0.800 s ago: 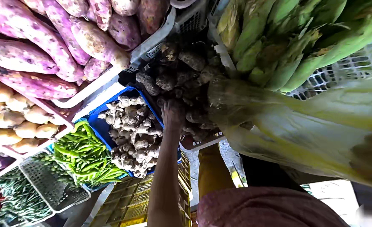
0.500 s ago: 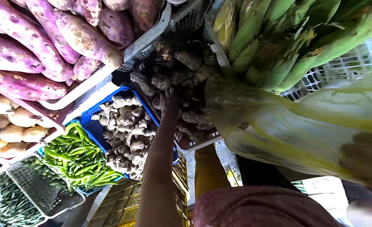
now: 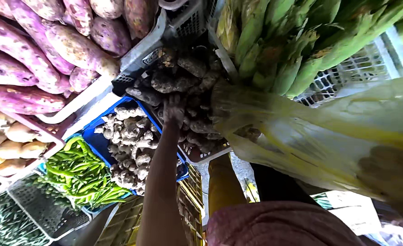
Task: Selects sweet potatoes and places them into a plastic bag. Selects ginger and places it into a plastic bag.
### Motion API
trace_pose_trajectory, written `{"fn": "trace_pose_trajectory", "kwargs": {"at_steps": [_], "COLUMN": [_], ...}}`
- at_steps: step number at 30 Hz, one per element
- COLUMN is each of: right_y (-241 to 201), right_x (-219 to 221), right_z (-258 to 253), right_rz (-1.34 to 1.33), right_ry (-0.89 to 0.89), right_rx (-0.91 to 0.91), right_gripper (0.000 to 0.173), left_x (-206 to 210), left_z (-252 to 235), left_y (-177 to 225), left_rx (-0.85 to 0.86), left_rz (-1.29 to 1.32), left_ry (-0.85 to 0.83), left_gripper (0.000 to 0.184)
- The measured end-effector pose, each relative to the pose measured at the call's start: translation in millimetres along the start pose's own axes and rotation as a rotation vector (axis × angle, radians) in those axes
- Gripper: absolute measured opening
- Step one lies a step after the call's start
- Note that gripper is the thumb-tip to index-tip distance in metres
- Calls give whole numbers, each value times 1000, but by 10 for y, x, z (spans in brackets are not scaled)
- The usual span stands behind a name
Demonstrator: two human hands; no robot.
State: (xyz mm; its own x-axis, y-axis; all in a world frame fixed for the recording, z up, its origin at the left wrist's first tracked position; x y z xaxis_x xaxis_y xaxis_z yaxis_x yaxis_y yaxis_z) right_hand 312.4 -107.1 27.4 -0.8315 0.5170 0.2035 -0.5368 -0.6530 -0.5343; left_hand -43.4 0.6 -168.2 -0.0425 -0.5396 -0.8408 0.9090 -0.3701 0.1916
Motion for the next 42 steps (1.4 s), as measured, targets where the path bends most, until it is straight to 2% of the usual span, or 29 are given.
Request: {"fn": "trace_pose_trajectory", "kwargs": {"at_steps": [2, 5, 7, 8, 9, 11, 12, 16, 18, 20, 21, 22, 24, 26, 28, 31, 34, 39, 42], "right_y": [-8, 50, 79, 102, 114, 115, 112, 75, 55, 53, 57, 64, 89, 77, 51, 15, -30, -51, -69], "right_x": [13, -31, 8, 16, 15, 9, 16, -91, -95, -100, -75, -52, 5, 116, 153, 129, 153, 252, 319], "right_z": [-43, -49, -54, -41, -36, -36, -1, 23, 42, 34, 31, 14, -3, -17, -6, -18, -23, -53, -70], "right_rz": [-27, -35, -49, -59, -54, -12, 19, 32, 34, 52, 44, 21, -55, -110, -129, -98, -86, -42, -29], "right_ry": [-22, -42, -21, -22, -40, -51, -8, -40, -64, -87, -103, -125, -127, -108, -129, -115, -90, -140, -150], "right_rx": [17, 30, 30, 41, 41, 17, 16, -2, 0, 1, 10, 22, 53, 65, 66, 73, 58, 51, 52], "right_gripper": [34, 28, 30, 31, 31, 31, 35, 32, 33, 26, 22, 19, 14, 16, 12, 19, 25, 17, 20], "left_x": [324, 366, 289, 150, -114, -572, -672, -1249, -1349, -1394, -1318, -1173, -823, -773, -803, -741, -764, -796, -836], "left_z": [-51, -117, -127, -66, -19, -92, -77, -74, -44, 27, 121, 250, 596, 831, 967, 1062, 1042, 1025, 1019], "left_y": [-211, -216, -142, -29, 150, 424, 510, 839, 774, 590, 401, 138, -327, -331, -126, 135, 296, 321, 309], "left_rx": [34, 17, 17, -3, -50, -77, -52, 4, -49, -141, -214, -255, -184, -84, -15, -73, -46, 14, -24], "left_rz": [-12, -40, -52, -28, -14, -9, -27, 13, 89, 206, 327, 500, 938, 1386, 1662, 1888, 2025, 2135, 2203], "left_ry": [70, -23, 10, -29, -230, -464, -490, -520, -510, -524, -472, -347, -65, 146, 259, 339, 345, 354, 370], "left_gripper": [36, 39, 42, 44, 45, 45, 43, 36, 35, 44, 48, 50, 55, 59, 57, 56, 52, 53, 48]}}
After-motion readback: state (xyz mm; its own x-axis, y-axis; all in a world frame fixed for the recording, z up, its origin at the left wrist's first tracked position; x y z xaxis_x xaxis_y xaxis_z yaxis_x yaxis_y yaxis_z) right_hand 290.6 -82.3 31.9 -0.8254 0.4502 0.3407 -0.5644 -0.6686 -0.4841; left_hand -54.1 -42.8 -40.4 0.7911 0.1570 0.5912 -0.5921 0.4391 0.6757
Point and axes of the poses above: each hand's wrist, its own z-axis away from the middle knuckle, its own x-axis out of the palm, y = z × x, the point moved 6 cm from there along -z, towards the middle knuckle, and after that the axes turned 7 degrees about x, right-handed, at the moved point
